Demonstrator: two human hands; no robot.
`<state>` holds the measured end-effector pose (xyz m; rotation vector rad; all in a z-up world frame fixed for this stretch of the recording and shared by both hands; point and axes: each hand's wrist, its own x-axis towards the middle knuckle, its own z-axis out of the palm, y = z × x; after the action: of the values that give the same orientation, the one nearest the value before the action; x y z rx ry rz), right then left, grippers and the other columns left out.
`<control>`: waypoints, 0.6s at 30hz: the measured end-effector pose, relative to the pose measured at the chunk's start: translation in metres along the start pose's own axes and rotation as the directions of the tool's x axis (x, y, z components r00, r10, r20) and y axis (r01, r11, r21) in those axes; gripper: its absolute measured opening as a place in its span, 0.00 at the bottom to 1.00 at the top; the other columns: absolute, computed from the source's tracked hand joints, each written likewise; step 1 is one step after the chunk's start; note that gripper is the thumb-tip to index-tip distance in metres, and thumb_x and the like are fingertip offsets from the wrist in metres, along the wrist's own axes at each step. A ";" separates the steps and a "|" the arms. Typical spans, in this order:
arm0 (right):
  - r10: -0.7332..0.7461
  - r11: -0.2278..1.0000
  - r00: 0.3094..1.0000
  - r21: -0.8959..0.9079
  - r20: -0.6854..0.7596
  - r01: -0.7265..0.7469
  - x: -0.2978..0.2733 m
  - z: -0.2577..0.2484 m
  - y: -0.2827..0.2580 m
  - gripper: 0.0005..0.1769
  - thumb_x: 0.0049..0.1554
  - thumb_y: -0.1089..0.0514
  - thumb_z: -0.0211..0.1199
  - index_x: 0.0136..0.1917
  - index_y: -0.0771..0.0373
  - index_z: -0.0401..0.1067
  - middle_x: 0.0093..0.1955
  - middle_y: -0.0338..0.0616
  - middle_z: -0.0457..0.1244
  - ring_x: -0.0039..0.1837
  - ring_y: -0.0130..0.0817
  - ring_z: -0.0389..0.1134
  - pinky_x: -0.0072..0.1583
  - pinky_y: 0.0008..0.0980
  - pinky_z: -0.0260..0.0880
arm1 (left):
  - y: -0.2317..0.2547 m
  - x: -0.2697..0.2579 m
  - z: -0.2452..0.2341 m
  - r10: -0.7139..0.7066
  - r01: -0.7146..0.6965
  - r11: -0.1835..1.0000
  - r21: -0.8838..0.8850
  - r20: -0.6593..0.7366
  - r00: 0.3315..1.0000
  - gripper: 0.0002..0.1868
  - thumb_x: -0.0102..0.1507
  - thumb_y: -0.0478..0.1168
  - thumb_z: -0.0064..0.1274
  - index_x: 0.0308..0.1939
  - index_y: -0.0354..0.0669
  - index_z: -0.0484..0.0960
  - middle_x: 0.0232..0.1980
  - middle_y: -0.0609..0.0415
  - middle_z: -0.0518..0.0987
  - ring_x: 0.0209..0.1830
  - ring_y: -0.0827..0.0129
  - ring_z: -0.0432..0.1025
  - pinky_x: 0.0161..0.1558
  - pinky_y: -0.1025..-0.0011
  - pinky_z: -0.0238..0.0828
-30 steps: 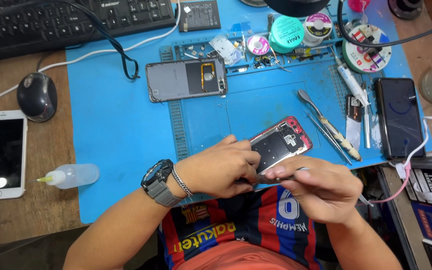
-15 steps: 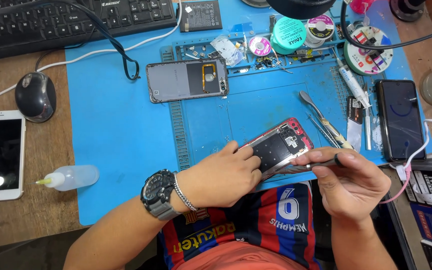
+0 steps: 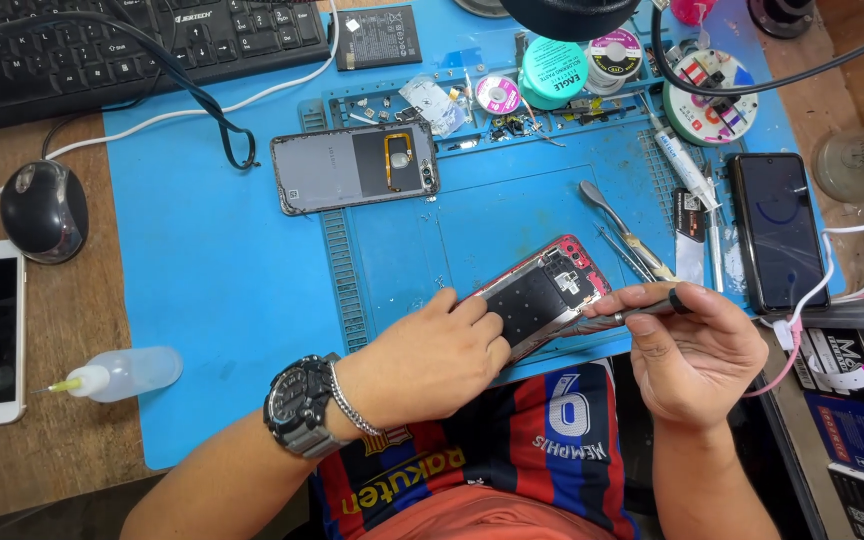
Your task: The person uses a screwdriver to remove screws from the back of a red smartphone. They then use a plastic pry tool to separate the screen from the phone's frame. Finally, they use tweezers to remove small components from the disassembled device.
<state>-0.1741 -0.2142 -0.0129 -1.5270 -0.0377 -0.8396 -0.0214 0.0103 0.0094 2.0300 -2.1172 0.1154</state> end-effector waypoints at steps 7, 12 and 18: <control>0.011 1.000 1.000 -0.006 -0.008 -0.012 -0.004 -0.001 0.004 0.29 0.61 0.76 0.58 0.72 0.56 0.66 0.55 0.68 0.65 0.51 0.60 0.74 0.58 0.54 0.84 | -0.007 0.001 -0.004 0.042 -0.037 0.992 -0.121 0.045 0.998 0.06 0.65 0.40 0.52 0.34 0.53 0.82 0.36 0.59 0.78 0.39 0.61 0.70 0.37 0.61 0.62; 0.024 1.000 0.999 -0.001 -0.027 -0.024 -0.004 -0.002 0.003 0.29 0.61 0.75 0.58 0.72 0.55 0.66 0.55 0.67 0.65 0.52 0.60 0.74 0.58 0.54 0.84 | -0.009 0.002 -0.005 0.024 -0.016 0.990 -0.137 0.052 0.998 0.07 0.66 0.43 0.50 0.35 0.53 0.82 0.37 0.58 0.77 0.39 0.60 0.70 0.37 0.61 0.62; 0.025 1.000 0.999 -0.013 -0.022 -0.026 -0.007 -0.004 0.003 0.29 0.62 0.76 0.58 0.72 0.55 0.66 0.55 0.66 0.65 0.53 0.60 0.74 0.57 0.55 0.84 | -0.022 -0.001 -0.005 -0.002 0.034 0.956 -0.292 0.108 0.994 0.03 0.64 0.38 0.50 0.36 0.49 0.78 0.37 0.54 0.76 0.38 0.57 0.68 0.36 0.60 0.60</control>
<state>-0.1797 -0.2146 -0.0198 -1.5280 0.0035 -0.8378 0.0009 0.0113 0.0117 1.9156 -2.0316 -0.2996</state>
